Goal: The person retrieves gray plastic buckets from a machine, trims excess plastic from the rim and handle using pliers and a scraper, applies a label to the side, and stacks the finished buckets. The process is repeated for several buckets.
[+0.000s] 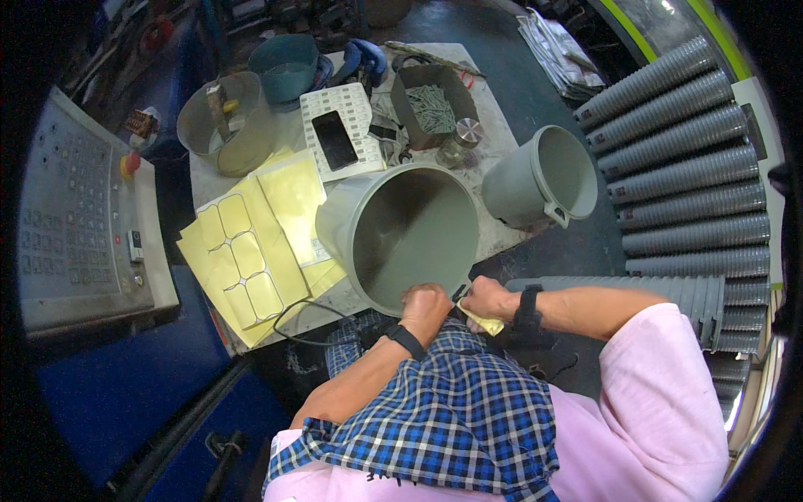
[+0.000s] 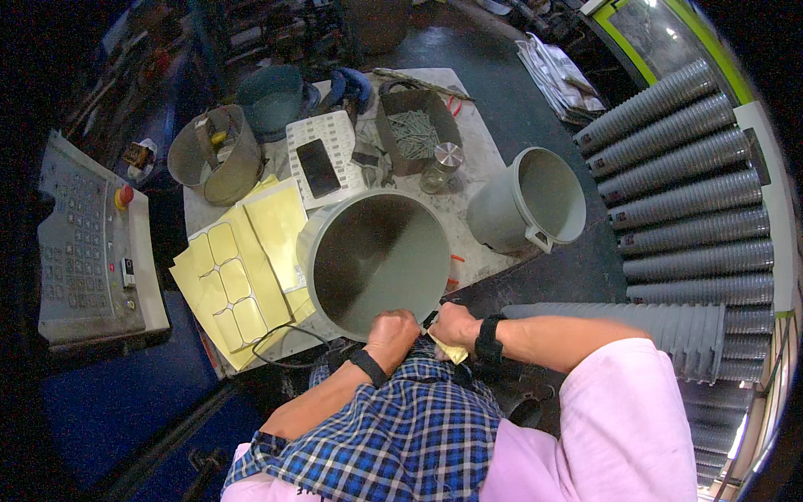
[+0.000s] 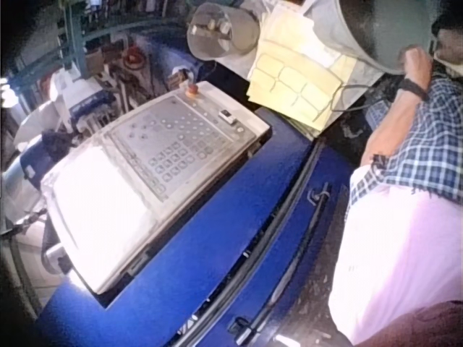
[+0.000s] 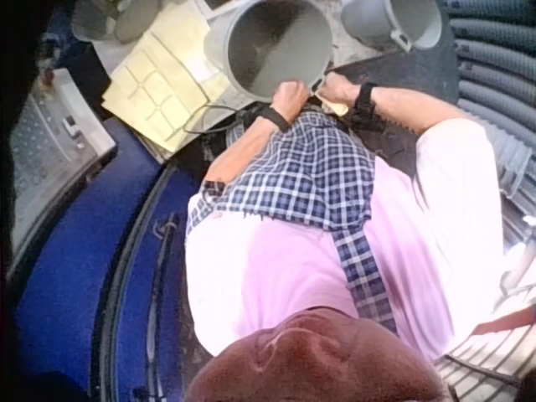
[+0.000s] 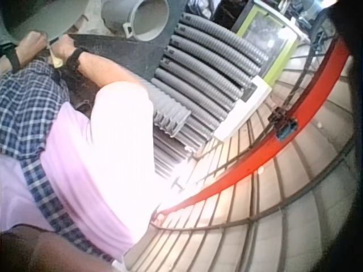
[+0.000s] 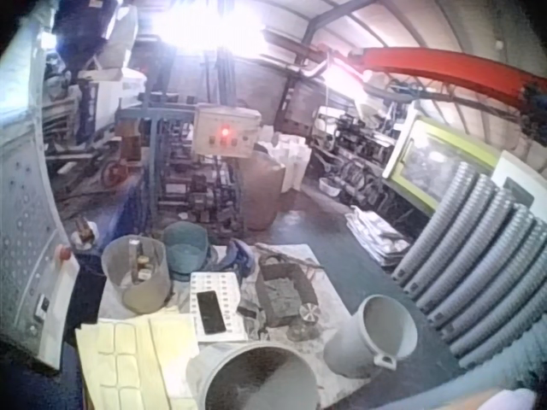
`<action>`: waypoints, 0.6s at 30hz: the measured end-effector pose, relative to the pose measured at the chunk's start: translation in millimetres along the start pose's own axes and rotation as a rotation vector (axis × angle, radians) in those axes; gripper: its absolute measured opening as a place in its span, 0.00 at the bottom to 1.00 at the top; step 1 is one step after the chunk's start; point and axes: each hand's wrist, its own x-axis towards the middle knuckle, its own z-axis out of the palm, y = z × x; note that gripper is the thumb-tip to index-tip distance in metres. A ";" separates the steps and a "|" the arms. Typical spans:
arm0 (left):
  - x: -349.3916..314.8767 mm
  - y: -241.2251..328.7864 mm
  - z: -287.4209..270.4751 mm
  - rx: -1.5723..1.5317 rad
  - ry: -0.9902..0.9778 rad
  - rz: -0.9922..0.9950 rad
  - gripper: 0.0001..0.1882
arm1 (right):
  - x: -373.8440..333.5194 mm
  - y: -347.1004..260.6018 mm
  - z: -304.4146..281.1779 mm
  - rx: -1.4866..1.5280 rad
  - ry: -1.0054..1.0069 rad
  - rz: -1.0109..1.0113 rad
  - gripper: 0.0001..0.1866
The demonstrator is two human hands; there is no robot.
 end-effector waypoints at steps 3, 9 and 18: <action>-1.1 -2.7 0.3 -0.017 0.014 0.007 0.03 | -4.1 -1.5 -2.1 0.332 -0.085 0.188 0.12; 0.5 -5.8 2.9 -0.134 -0.022 -0.014 0.03 | -22.0 -6.8 -23.7 0.046 0.069 -0.046 0.15; 3.3 -5.8 0.5 -0.157 -0.055 -0.022 0.03 | -33.4 1.6 -28.7 -0.532 0.125 -0.317 0.16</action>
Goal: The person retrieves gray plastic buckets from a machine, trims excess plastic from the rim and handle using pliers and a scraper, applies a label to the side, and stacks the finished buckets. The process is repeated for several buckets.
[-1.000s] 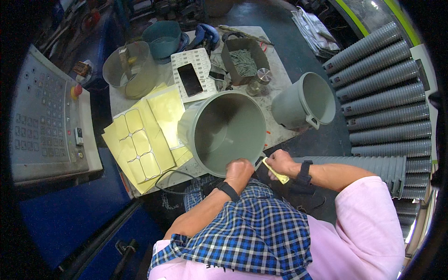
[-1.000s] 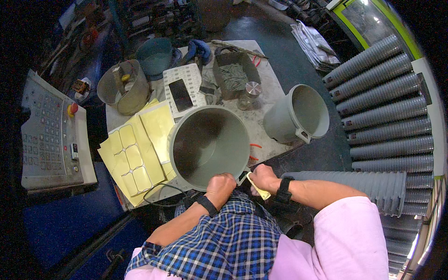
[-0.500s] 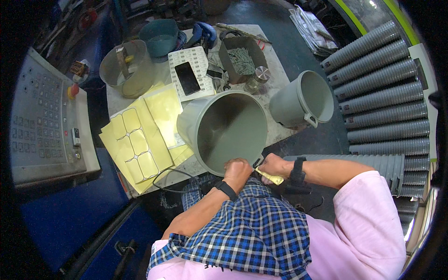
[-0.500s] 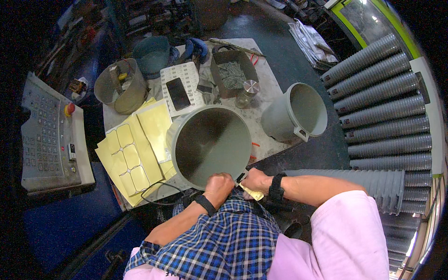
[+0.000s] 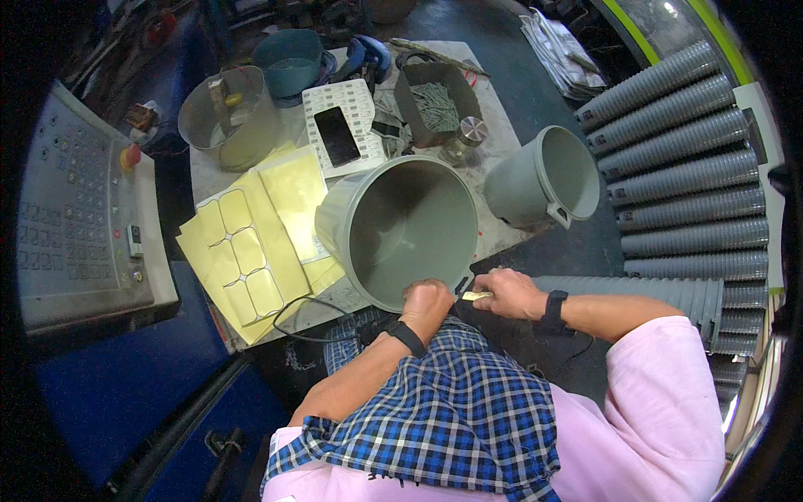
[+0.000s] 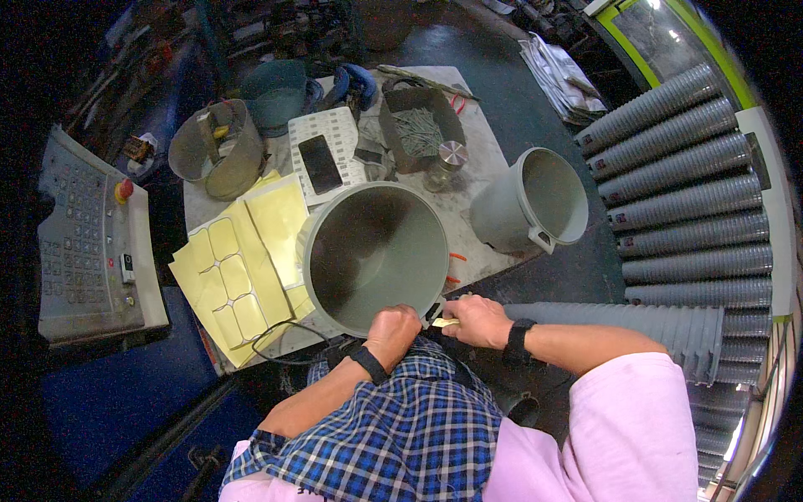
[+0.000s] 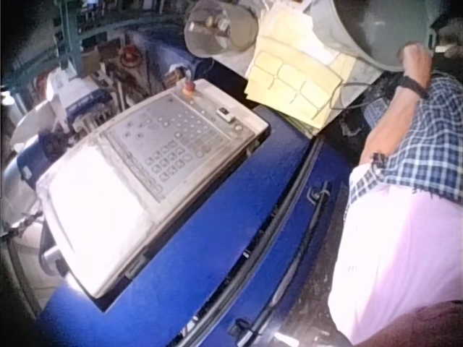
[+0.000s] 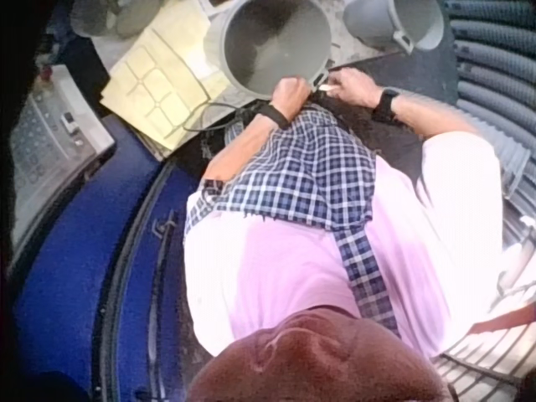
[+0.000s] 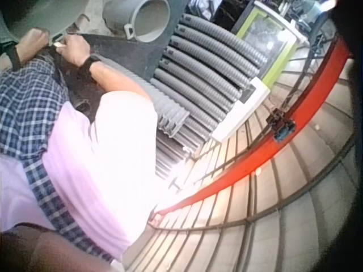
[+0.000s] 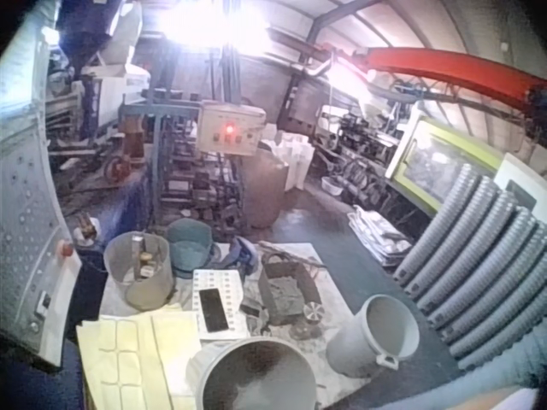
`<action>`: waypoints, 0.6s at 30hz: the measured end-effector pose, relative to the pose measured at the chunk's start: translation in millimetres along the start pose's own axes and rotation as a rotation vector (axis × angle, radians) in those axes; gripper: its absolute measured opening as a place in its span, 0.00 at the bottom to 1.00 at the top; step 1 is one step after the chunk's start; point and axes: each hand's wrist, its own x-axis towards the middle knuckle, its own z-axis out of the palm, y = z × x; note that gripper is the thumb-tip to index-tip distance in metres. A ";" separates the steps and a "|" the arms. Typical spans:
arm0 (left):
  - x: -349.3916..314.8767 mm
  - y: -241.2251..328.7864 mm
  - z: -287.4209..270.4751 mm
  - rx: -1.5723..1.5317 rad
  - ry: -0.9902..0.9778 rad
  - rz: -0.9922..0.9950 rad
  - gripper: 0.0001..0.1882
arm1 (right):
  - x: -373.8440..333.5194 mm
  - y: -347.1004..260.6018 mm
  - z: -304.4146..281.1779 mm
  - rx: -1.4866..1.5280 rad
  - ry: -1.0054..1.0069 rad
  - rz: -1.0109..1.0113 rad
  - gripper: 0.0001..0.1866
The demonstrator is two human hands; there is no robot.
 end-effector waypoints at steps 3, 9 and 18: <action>0.4 0.8 1.5 -0.003 0.010 0.012 0.04 | 0.1 -5.3 -0.1 -0.217 0.096 -0.140 0.14; -1.5 3.1 5.2 0.129 0.053 0.009 0.04 | 11.7 -8.3 -16.0 -0.284 0.045 -0.182 0.11; -0.1 3.0 7.2 0.111 0.010 0.034 0.04 | 15.7 -11.9 -8.6 -0.298 0.058 -0.268 0.11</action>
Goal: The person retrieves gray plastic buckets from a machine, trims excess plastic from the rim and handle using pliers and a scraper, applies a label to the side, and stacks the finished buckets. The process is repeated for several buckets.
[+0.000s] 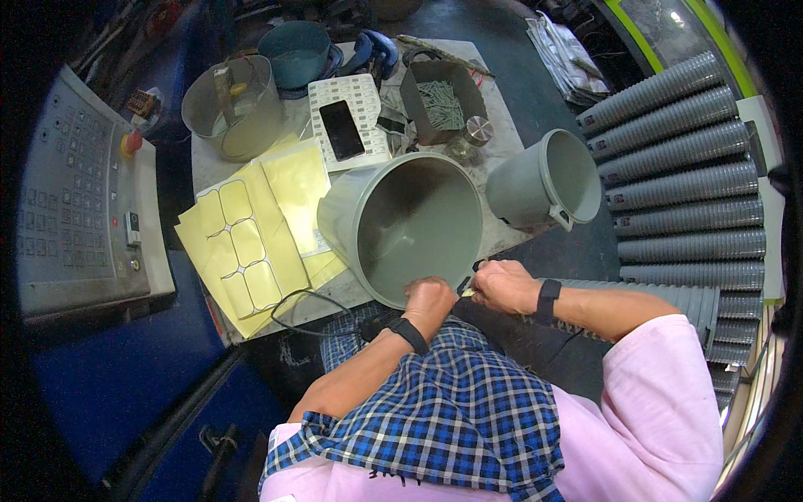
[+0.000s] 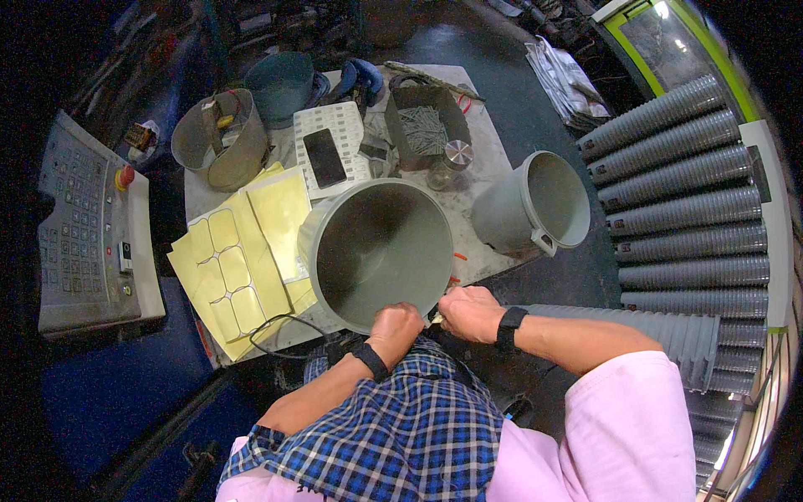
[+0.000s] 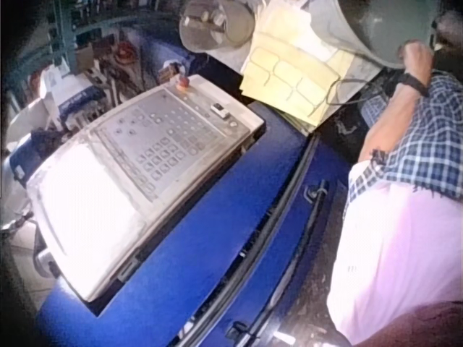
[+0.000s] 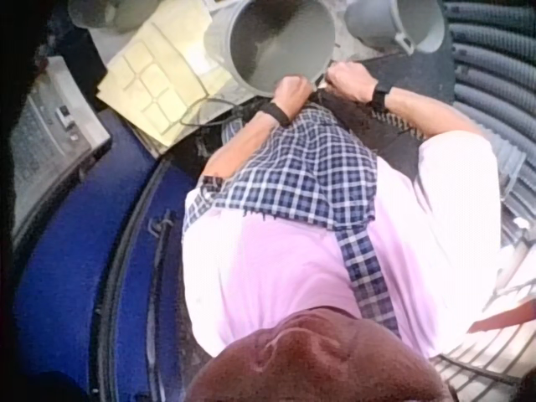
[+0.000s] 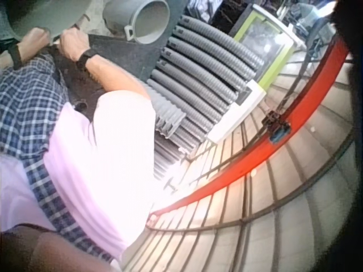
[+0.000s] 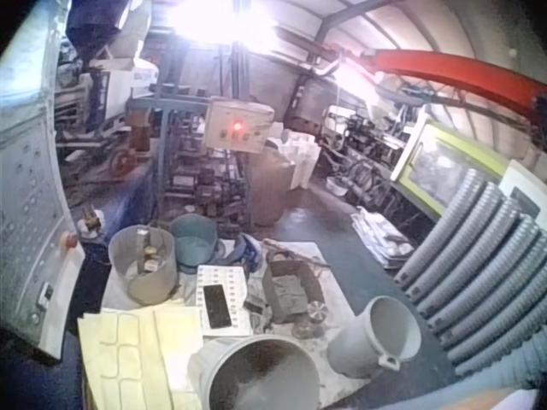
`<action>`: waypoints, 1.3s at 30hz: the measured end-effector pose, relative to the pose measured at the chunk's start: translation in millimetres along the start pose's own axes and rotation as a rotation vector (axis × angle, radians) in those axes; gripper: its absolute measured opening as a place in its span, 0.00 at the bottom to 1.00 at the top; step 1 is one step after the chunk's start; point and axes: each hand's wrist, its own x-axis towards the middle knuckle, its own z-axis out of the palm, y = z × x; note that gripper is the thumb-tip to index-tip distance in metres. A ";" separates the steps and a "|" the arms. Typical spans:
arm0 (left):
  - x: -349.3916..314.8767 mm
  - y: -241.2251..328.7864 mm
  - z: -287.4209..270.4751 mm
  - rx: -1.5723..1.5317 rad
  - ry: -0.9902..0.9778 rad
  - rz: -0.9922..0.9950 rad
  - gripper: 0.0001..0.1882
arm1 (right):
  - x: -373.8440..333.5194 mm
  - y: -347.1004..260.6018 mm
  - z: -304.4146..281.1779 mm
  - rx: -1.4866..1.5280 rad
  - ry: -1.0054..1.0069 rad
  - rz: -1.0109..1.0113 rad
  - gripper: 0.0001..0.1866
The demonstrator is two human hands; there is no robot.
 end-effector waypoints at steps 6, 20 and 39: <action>-0.8 -3.3 0.0 -0.025 0.010 0.014 0.04 | 3.1 14.3 -10.6 -0.220 0.017 -0.013 0.10; -1.2 -10.8 -4.3 -0.100 0.002 -0.003 0.04 | 9.4 6.9 -20.3 -0.279 -0.033 -0.027 0.05; -2.5 -23.5 -15.4 -0.162 0.032 -0.009 0.02 | -25.2 31.9 29.3 0.566 0.929 0.479 0.14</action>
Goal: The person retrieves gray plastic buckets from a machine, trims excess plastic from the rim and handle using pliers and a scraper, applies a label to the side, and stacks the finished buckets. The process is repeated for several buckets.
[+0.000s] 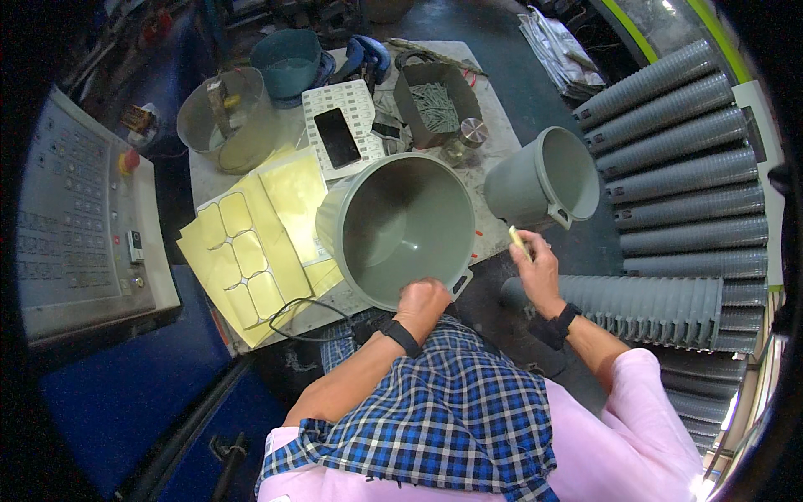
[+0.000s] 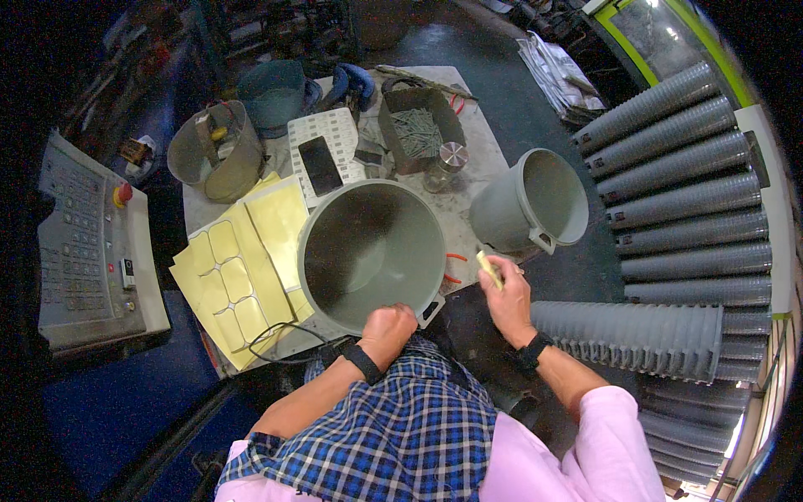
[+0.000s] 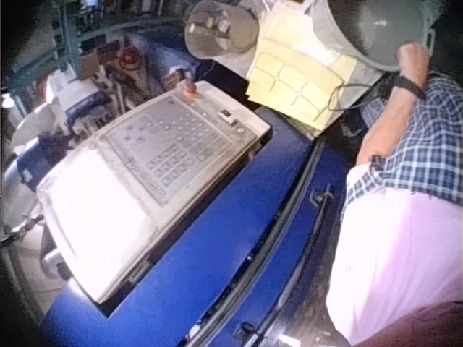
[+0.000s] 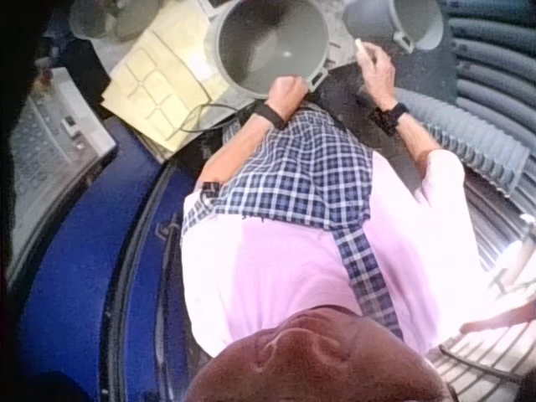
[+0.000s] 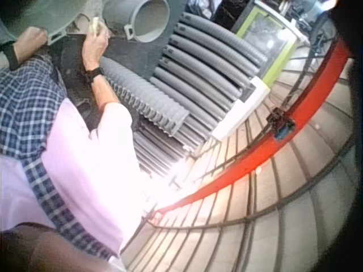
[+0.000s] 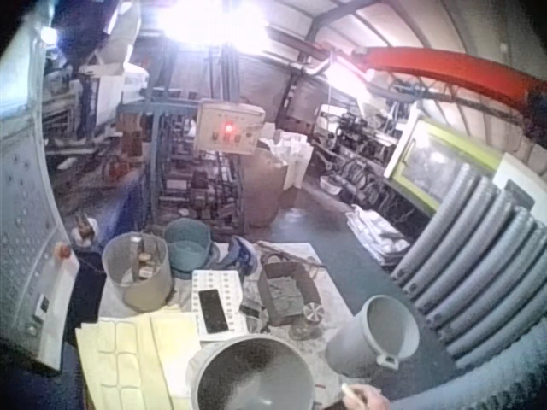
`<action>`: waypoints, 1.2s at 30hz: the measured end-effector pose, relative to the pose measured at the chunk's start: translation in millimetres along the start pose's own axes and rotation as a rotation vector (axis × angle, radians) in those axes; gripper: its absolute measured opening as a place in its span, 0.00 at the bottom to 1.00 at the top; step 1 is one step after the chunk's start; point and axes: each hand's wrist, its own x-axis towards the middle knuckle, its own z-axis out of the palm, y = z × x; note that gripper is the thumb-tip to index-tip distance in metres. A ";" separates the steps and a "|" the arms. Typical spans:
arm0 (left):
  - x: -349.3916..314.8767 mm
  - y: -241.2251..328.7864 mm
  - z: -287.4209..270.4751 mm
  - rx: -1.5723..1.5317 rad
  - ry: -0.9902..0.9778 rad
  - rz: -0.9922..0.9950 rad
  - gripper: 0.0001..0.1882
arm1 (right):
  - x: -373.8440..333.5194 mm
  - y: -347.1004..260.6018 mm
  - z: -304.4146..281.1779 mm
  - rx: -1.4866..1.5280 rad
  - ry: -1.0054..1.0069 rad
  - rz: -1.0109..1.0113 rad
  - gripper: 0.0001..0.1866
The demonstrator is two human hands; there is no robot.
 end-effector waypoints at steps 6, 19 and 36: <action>-1.7 -5.1 -4.2 -0.043 0.080 0.039 0.01 | -13.6 9.8 36.5 0.111 -0.215 0.220 0.19; 35.7 -100.7 -129.2 -0.151 -0.093 -0.180 0.18 | 10.0 29.8 87.2 0.763 -0.343 0.478 0.15; -27.1 -79.2 31.0 -1.427 0.532 -1.096 0.26 | 63.9 78.1 172.6 0.883 -0.622 0.343 0.26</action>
